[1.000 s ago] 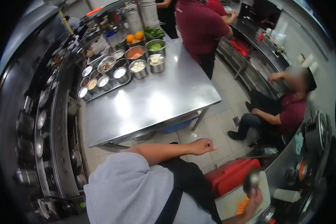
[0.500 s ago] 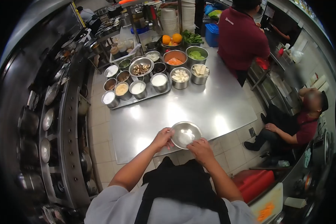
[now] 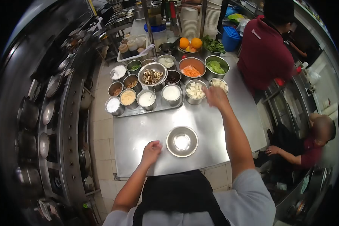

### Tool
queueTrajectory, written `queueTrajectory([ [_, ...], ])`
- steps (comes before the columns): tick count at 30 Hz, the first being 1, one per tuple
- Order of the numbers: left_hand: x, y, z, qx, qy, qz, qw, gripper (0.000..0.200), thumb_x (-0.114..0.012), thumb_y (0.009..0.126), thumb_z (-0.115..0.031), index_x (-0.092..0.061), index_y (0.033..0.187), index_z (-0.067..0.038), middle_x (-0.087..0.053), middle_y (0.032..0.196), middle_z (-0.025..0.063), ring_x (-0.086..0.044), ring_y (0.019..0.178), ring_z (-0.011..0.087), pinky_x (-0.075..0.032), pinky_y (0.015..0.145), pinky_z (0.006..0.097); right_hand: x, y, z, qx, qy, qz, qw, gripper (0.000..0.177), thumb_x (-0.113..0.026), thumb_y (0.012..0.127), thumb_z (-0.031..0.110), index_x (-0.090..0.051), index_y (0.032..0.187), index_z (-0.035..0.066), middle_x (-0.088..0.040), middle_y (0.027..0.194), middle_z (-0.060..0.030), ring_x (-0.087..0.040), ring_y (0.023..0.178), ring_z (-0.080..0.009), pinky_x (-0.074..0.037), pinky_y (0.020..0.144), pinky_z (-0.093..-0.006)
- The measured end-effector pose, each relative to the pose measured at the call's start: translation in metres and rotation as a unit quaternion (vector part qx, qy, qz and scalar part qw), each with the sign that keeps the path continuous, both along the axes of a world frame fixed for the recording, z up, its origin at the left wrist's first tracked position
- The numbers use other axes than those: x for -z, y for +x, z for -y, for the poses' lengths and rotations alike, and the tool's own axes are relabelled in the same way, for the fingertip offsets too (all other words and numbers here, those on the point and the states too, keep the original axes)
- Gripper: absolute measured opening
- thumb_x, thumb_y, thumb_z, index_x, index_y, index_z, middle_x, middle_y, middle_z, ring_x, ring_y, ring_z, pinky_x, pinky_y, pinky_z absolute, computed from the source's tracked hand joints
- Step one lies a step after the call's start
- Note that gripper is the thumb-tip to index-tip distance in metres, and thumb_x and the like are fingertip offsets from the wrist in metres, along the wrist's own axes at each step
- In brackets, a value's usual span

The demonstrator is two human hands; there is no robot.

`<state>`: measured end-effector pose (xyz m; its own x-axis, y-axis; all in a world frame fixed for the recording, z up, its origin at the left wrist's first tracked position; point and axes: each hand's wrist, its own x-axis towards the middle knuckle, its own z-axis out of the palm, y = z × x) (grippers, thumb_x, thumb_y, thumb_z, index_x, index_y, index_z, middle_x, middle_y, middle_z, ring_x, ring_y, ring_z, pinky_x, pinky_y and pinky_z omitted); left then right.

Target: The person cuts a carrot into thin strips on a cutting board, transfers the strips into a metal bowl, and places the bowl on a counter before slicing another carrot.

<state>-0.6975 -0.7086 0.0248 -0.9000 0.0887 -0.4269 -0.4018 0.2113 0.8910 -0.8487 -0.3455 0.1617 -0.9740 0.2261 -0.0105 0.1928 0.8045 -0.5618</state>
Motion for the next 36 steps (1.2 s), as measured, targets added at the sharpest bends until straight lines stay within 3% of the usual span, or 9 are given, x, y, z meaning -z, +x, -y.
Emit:
queueTrajectory([
  [1,-0.005,0.005,0.005,-0.007,-0.003,0.001,1.000,0.039,-0.069,0.092,-0.019,-0.061,0.124,0.002,-0.068,0.104,0.0080,-0.066,0.079,0.0118,-0.053,0.068,0.0265,0.005,-0.040,-0.011,-0.021,0.088,-0.030,0.995,0.045,-0.064,0.094,0.040,-0.071,0.084,-0.003,-0.070,0.075,-0.0200,-0.071,0.075,-0.0320,-0.055,0.071,-0.0411],
  [6,-0.024,0.027,-0.005,-0.081,-0.067,0.082,0.991,0.039,-0.069,0.092,-0.025,-0.063,0.121,0.000,-0.070,0.095,0.0042,-0.066,0.075,0.0116,-0.051,0.065,0.0264,0.033,-0.181,-0.031,0.034,-0.015,0.132,0.991,0.026,-0.057,0.092,0.019,-0.074,0.086,0.000,-0.072,0.075,-0.0177,-0.073,0.066,-0.0285,-0.056,0.063,-0.0403],
  [9,-0.029,0.036,-0.020,-0.094,-0.042,0.102,0.989,0.040,-0.069,0.092,-0.028,-0.063,0.121,-0.001,-0.071,0.095,0.0042,-0.066,0.076,0.0116,-0.051,0.065,0.0260,0.053,-0.198,-0.036,0.046,-0.037,0.141,0.988,0.021,-0.055,0.088,0.011,-0.073,0.086,0.000,-0.073,0.074,-0.0158,-0.073,0.065,-0.0249,-0.056,0.063,-0.0380],
  [10,-0.027,0.038,-0.023,-0.092,-0.034,0.099,0.990,0.041,-0.069,0.092,-0.029,-0.063,0.121,-0.001,-0.072,0.098,0.0050,-0.066,0.077,0.0114,-0.051,0.066,0.0260,0.055,-0.201,-0.038,0.032,-0.075,0.146,0.986,0.021,-0.053,0.090,0.003,-0.067,0.098,-0.009,-0.071,0.076,-0.0197,-0.072,0.059,-0.0276,-0.053,0.044,-0.0394],
  [11,-0.026,0.039,-0.026,-0.100,-0.035,0.100,0.989,0.041,-0.069,0.092,-0.029,-0.063,0.121,-0.001,-0.072,0.098,0.0050,-0.066,0.077,0.0114,-0.051,0.066,0.0260,0.058,-0.203,-0.035,0.024,-0.075,0.147,0.986,0.021,-0.053,0.090,0.003,-0.067,0.098,-0.009,-0.071,0.076,-0.0197,-0.072,0.059,-0.0276,-0.053,0.044,-0.0394],
  [14,-0.026,0.036,-0.037,-0.104,-0.031,0.084,0.990,0.031,-0.071,0.091,-0.025,-0.067,0.112,-0.002,-0.071,0.097,0.0039,-0.065,0.077,0.0105,-0.050,0.064,0.0239,0.049,-0.196,-0.029,0.147,-0.341,0.094,0.924,0.031,-0.050,0.091,0.006,-0.062,0.118,-0.005,-0.071,0.086,-0.0249,-0.072,0.061,-0.0355,-0.056,0.042,-0.0402],
  [18,-0.011,0.030,-0.045,-0.081,-0.027,0.067,0.994,0.030,-0.069,0.093,-0.022,-0.065,0.115,-0.002,-0.071,0.096,0.0040,-0.065,0.077,0.0102,-0.051,0.065,0.0231,0.048,-0.206,-0.039,0.133,-0.324,0.102,0.931,0.031,-0.052,0.089,0.007,-0.062,0.116,-0.007,-0.070,0.085,-0.0246,-0.072,0.061,-0.0346,-0.058,0.045,-0.0390],
  [27,0.011,0.005,-0.062,-0.045,-0.013,0.046,0.998,0.020,-0.067,0.094,-0.019,-0.060,0.094,-0.001,-0.067,0.080,0.0071,-0.069,0.064,0.0138,-0.053,0.054,0.0258,-0.050,-0.048,-0.019,0.087,-0.309,-0.150,0.935,0.022,-0.063,0.085,0.016,-0.063,0.083,-0.005,-0.065,0.069,-0.0104,-0.064,0.054,-0.0191,-0.053,0.049,-0.0317],
  [36,-0.006,-0.009,-0.069,0.013,0.096,0.130,0.987,0.011,-0.055,0.096,-0.012,-0.056,0.091,-0.002,-0.068,0.074,0.0117,-0.069,0.061,0.0191,-0.055,0.052,0.0284,0.055,0.104,0.032,0.050,-0.227,-0.176,0.957,0.014,-0.061,0.082,0.008,-0.061,0.078,-0.005,-0.061,0.064,-0.0124,-0.061,0.060,-0.0165,-0.049,0.059,-0.0335],
])
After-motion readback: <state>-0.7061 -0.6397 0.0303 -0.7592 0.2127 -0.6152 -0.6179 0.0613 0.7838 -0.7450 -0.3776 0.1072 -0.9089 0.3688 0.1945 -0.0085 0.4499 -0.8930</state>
